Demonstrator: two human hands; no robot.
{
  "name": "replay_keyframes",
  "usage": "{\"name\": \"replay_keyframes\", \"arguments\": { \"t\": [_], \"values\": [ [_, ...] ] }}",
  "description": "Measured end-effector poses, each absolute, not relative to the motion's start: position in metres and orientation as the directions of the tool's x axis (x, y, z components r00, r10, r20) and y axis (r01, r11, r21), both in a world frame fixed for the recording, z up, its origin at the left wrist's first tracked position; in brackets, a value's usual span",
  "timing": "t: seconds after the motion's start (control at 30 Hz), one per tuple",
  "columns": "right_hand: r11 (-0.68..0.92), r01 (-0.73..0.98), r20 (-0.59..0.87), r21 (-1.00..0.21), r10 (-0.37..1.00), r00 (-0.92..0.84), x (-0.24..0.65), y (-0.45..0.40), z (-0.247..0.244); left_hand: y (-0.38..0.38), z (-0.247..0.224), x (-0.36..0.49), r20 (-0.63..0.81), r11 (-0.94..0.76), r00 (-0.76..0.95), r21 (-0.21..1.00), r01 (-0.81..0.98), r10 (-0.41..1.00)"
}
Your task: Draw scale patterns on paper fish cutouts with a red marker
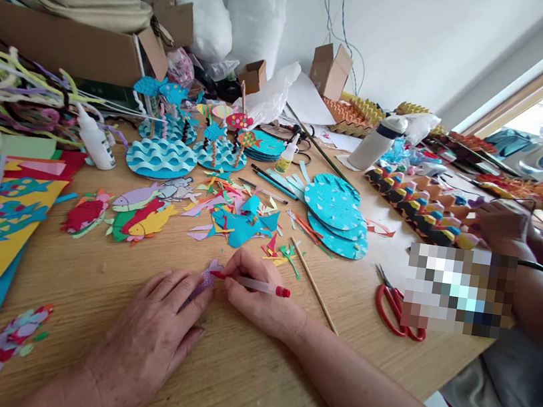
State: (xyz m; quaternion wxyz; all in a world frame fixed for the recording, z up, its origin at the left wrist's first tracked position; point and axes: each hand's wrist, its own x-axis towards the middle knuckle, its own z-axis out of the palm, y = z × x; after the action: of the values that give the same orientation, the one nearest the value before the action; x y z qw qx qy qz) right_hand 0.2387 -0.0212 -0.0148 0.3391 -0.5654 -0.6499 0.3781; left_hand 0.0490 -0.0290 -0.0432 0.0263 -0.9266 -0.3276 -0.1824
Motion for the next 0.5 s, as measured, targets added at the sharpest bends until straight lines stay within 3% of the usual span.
{"name": "replay_keyframes", "arguments": {
  "t": [0.5],
  "values": [
    [0.109,0.457,0.044,-0.883,0.988,-0.150,0.2385,-0.0210,-0.0171,-0.0291,-0.0420,0.0489,0.324,-0.779,0.720,0.098,0.620,0.614]
  ]
}}
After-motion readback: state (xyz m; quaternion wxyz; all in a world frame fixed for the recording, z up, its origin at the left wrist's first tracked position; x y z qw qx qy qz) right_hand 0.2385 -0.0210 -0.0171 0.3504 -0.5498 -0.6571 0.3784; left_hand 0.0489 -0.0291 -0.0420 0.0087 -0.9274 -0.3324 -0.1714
